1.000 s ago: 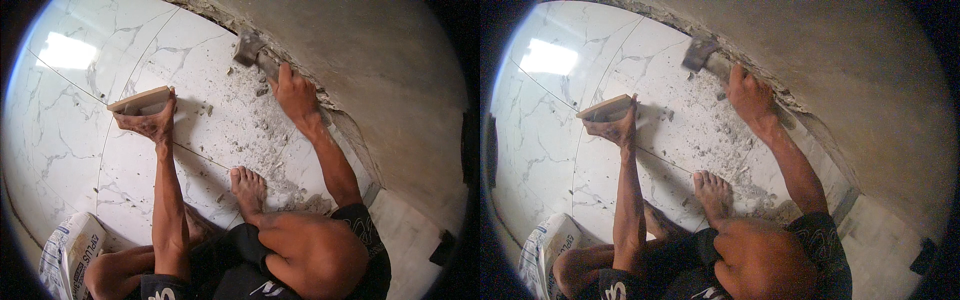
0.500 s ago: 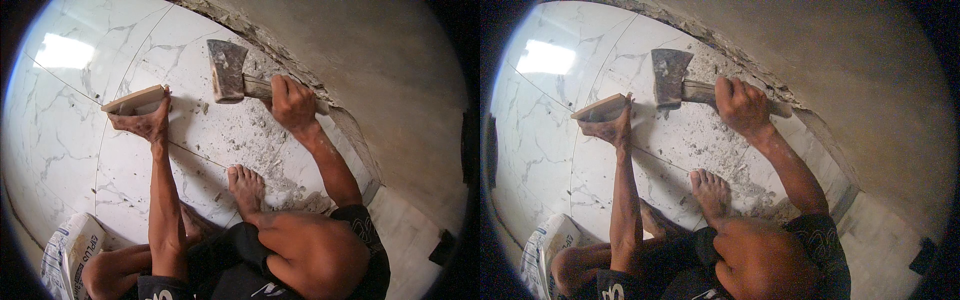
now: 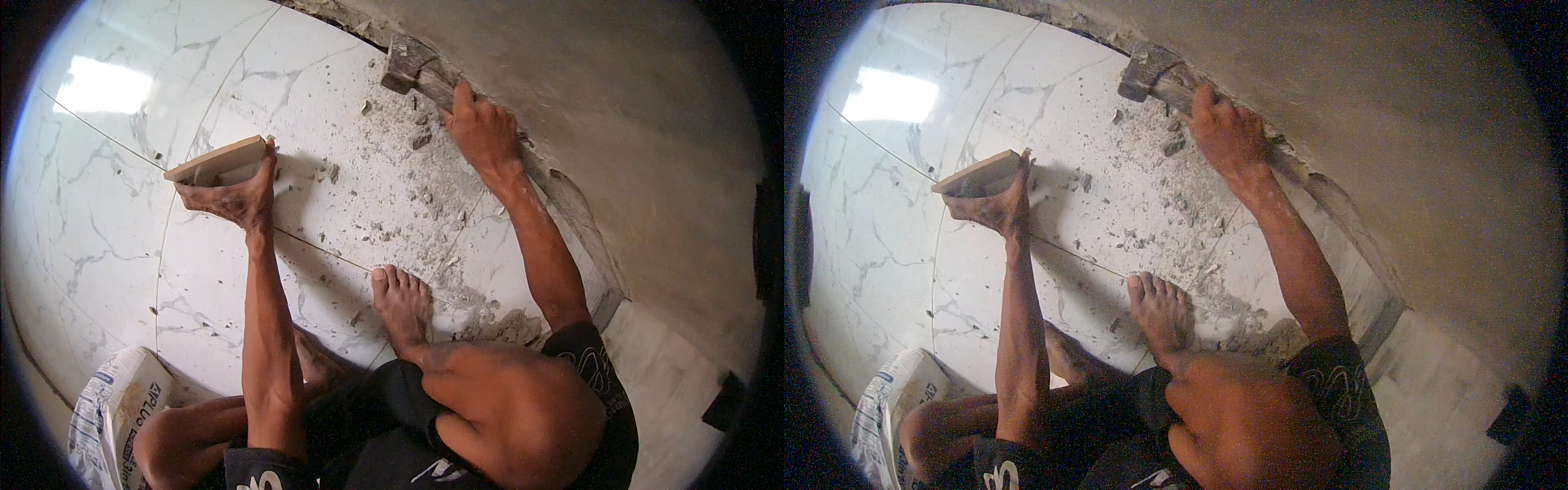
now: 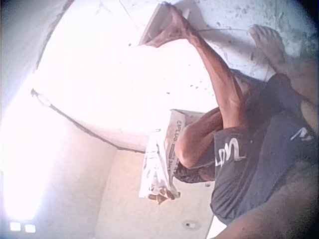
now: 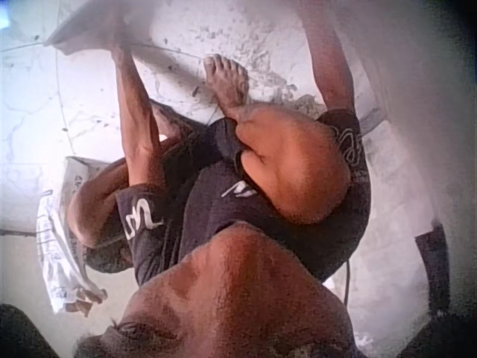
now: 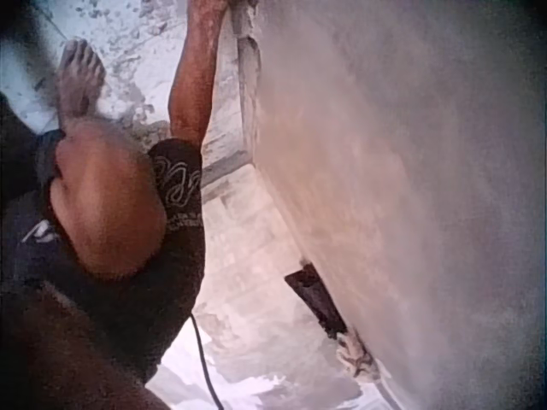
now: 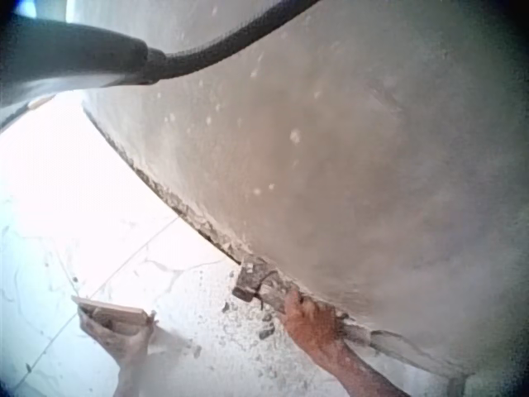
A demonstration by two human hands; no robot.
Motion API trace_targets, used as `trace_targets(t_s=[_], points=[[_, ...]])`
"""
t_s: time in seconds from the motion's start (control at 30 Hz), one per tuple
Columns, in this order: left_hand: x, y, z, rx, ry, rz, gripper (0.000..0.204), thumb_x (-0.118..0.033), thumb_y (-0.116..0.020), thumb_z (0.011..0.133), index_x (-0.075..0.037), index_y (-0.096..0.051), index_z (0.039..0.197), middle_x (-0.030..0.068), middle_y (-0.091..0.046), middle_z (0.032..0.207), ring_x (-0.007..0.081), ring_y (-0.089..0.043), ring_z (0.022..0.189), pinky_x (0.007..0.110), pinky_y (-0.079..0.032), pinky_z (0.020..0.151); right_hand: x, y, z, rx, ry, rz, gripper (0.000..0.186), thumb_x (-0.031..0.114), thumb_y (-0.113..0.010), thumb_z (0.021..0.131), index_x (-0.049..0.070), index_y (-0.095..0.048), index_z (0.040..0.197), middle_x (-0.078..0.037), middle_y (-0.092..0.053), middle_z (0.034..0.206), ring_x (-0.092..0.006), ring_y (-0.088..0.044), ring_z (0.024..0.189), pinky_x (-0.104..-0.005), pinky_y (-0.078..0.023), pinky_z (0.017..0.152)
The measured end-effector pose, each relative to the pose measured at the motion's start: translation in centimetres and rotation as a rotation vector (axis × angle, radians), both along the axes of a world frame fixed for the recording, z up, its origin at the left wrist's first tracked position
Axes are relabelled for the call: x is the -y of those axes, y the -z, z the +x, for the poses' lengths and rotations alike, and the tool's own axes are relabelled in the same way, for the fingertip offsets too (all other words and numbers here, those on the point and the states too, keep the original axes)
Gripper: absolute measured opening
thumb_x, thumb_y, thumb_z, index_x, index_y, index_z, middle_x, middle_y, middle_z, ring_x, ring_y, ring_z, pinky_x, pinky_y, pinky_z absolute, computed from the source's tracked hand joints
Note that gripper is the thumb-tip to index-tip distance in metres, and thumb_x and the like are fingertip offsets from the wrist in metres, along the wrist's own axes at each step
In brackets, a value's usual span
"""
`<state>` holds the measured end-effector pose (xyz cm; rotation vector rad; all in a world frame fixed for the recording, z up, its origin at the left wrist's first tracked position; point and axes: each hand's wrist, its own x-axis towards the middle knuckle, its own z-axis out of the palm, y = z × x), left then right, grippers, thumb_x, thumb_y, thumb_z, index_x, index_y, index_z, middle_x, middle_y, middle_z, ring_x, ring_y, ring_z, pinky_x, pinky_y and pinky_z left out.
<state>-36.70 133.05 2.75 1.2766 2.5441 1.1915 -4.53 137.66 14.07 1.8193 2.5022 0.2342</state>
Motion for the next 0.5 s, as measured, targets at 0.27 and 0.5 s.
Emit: trace_targets(t_s=[0.27,0.5], points=[[0.3,0.1,-0.4,-0.062,0.009,-0.046,0.145,-0.065,-0.084,0.044,0.008,-0.003,0.139,0.0274,-0.023,0.123,0.0408,-0.024,0.123,0.062,-0.035,0.097,3.8,-3.1,-2.2,-0.388,-0.090,-0.062,0.040,0.042,-0.059,0.090,0.003,-0.050,0.092,-0.017,-0.058,0.061,-0.0334,-0.063,0.054,-0.0408,-0.051,0.047],[0.1,-0.7,-0.3,-0.001,0.050,0.033,0.141,-0.058,-0.088,0.046,0.008,-0.004,0.138,0.0258,-0.022,0.123,0.0400,-0.023,0.123,0.060,-0.038,0.098,1.8,-0.6,1.9,0.022,0.045,-0.090,0.040,0.040,-0.060,0.089,0.003,-0.046,0.087,-0.016,-0.059,0.062,-0.0313,-0.065,0.053,-0.0411,-0.051,0.041]])
